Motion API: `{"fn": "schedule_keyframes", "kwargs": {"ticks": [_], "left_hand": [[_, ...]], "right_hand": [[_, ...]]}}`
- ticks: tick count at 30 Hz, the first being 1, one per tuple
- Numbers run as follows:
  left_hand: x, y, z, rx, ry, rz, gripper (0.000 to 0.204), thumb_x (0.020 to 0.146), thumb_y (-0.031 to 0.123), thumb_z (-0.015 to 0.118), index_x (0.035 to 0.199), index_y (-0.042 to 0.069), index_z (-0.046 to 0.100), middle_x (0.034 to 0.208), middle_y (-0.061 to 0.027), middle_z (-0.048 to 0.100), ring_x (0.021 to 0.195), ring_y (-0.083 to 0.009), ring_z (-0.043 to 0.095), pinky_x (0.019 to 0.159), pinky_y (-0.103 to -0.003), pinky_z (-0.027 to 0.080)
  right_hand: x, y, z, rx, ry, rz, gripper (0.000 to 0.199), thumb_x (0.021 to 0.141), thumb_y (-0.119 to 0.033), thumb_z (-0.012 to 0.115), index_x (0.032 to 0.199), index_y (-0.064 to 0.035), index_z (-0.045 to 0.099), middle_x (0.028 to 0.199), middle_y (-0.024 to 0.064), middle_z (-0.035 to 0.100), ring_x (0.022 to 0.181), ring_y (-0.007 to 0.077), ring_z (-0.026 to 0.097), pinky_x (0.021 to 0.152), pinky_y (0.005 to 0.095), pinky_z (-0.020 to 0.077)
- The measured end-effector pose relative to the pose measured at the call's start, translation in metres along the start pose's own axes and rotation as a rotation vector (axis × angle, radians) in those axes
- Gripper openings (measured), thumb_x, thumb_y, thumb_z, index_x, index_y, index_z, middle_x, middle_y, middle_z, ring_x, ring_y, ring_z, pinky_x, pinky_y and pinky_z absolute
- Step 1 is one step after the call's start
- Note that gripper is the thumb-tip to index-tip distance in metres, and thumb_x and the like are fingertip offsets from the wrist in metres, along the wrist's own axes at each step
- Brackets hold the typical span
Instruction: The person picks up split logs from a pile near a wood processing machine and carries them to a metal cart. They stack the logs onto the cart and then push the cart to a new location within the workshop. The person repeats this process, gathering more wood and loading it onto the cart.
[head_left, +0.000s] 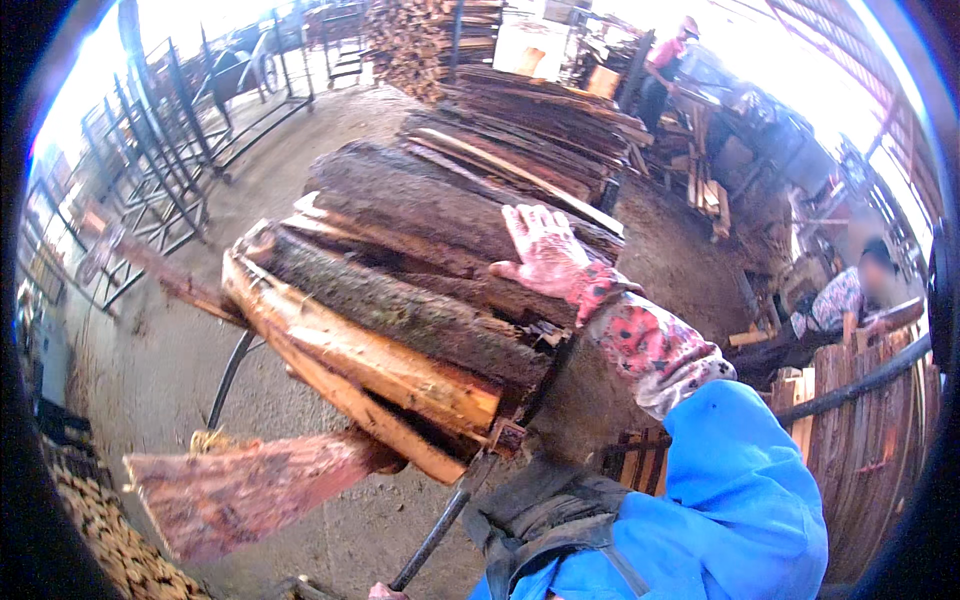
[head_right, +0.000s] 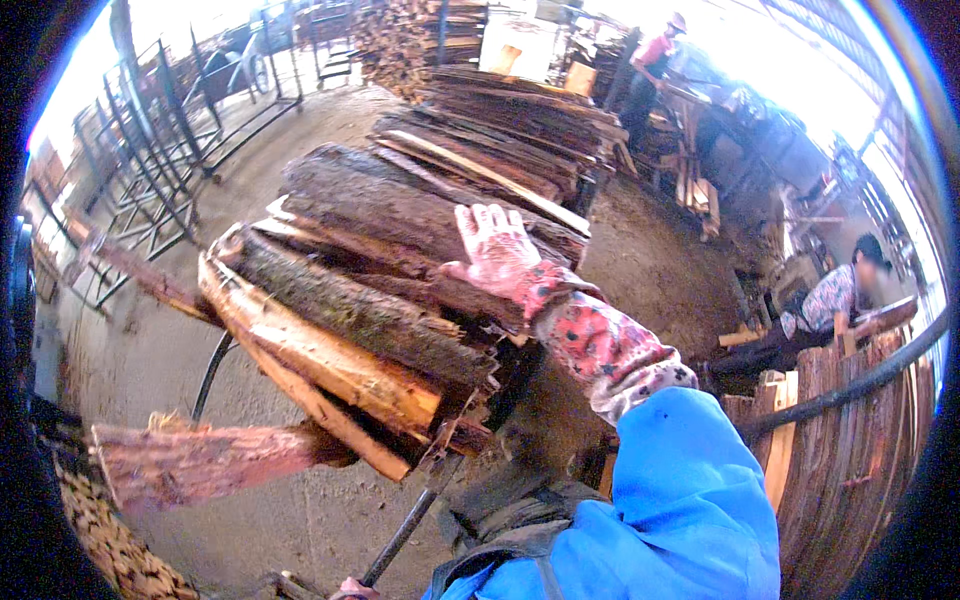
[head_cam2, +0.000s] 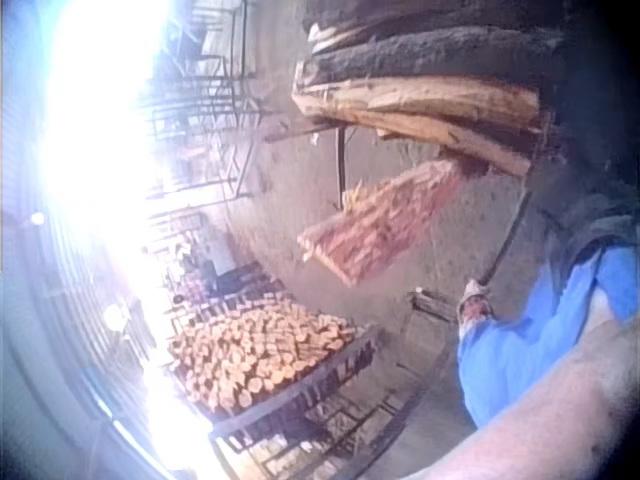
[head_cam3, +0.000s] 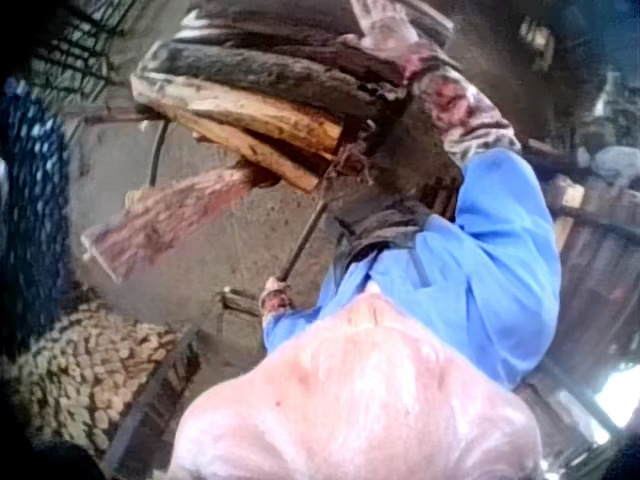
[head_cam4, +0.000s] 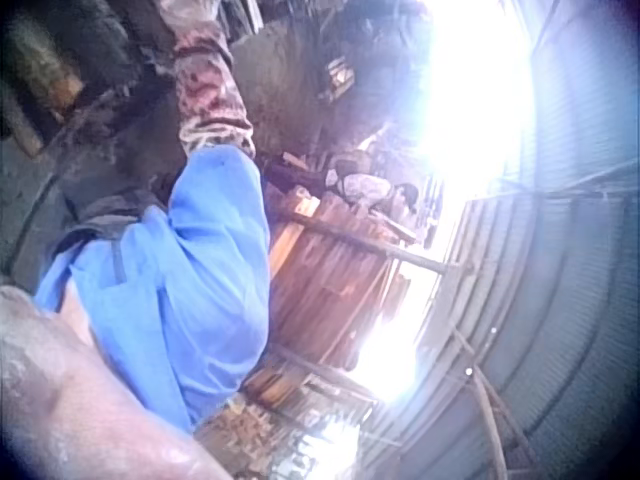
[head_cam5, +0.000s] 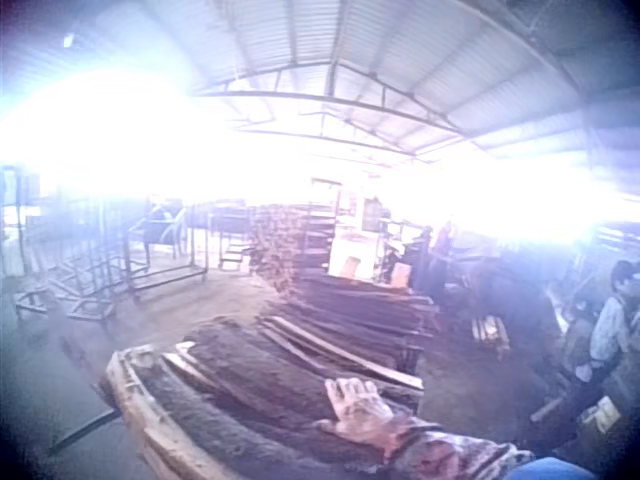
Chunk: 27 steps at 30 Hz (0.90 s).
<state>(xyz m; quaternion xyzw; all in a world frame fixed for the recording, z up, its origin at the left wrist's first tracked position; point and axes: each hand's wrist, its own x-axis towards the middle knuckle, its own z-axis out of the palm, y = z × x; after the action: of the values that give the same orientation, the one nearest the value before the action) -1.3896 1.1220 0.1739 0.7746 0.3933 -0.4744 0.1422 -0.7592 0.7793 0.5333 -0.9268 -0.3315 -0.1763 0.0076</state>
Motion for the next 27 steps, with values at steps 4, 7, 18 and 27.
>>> {"fn": "schedule_keyframes", "kwargs": {"ticks": [4, 7, 18, 27], "left_hand": [[-0.003, 0.035, -0.014, -0.017, 0.038, 0.064, 0.047, 0.066, 0.043, 0.077, 0.093, 0.006, 0.072, 0.094, -0.0190, 0.070, 0.092, -0.0350, 0.067, 0.079, -0.046, 0.053], [-0.002, 0.054, -0.026, -0.003, 0.044, 0.112, 0.047, 0.066, 0.043, 0.076, 0.094, 0.006, 0.072, 0.094, -0.0194, 0.069, 0.093, -0.0355, 0.067, 0.080, -0.046, 0.053], [-0.002, 0.078, -0.033, 0.010, 0.030, 0.176, 0.046, 0.068, 0.044, 0.075, 0.095, 0.006, 0.072, 0.094, -0.0209, 0.069, 0.094, -0.0372, 0.066, 0.080, -0.048, 0.052], [-0.001, 0.069, -0.024, -0.021, 0.023, 0.194, 0.046, 0.069, 0.044, 0.074, 0.096, 0.007, 0.072, 0.095, -0.0221, 0.068, 0.095, -0.0387, 0.065, 0.080, -0.050, 0.051]], "right_hand": [[-0.001, 0.000, 0.005, 0.020, 0.121, -0.038, 0.084, 0.081, -0.058, 0.061, 0.135, 0.0035, 0.041, 0.127, 0.0231, 0.046, 0.119, 0.0390, 0.044, 0.100, 0.0517, 0.0349], [-0.002, 0.004, 0.010, 0.042, 0.135, -0.045, 0.086, 0.081, -0.062, 0.057, 0.134, 0.0040, 0.042, 0.126, 0.0233, 0.046, 0.118, 0.0377, 0.044, 0.100, 0.0542, 0.0328], [-0.006, 0.013, 0.018, 0.129, 0.088, 0.003, 0.083, 0.084, -0.060, 0.055, 0.142, -0.0036, 0.037, 0.135, 0.0264, 0.041, 0.126, 0.0416, 0.038, 0.105, 0.0585, 0.0278], [-0.005, 0.012, 0.022, 0.128, 0.126, 0.006, 0.082, 0.083, -0.060, 0.055, 0.142, -0.0058, 0.037, 0.134, 0.0253, 0.042, 0.127, 0.0407, 0.038, 0.106, 0.0569, 0.0268]]}}
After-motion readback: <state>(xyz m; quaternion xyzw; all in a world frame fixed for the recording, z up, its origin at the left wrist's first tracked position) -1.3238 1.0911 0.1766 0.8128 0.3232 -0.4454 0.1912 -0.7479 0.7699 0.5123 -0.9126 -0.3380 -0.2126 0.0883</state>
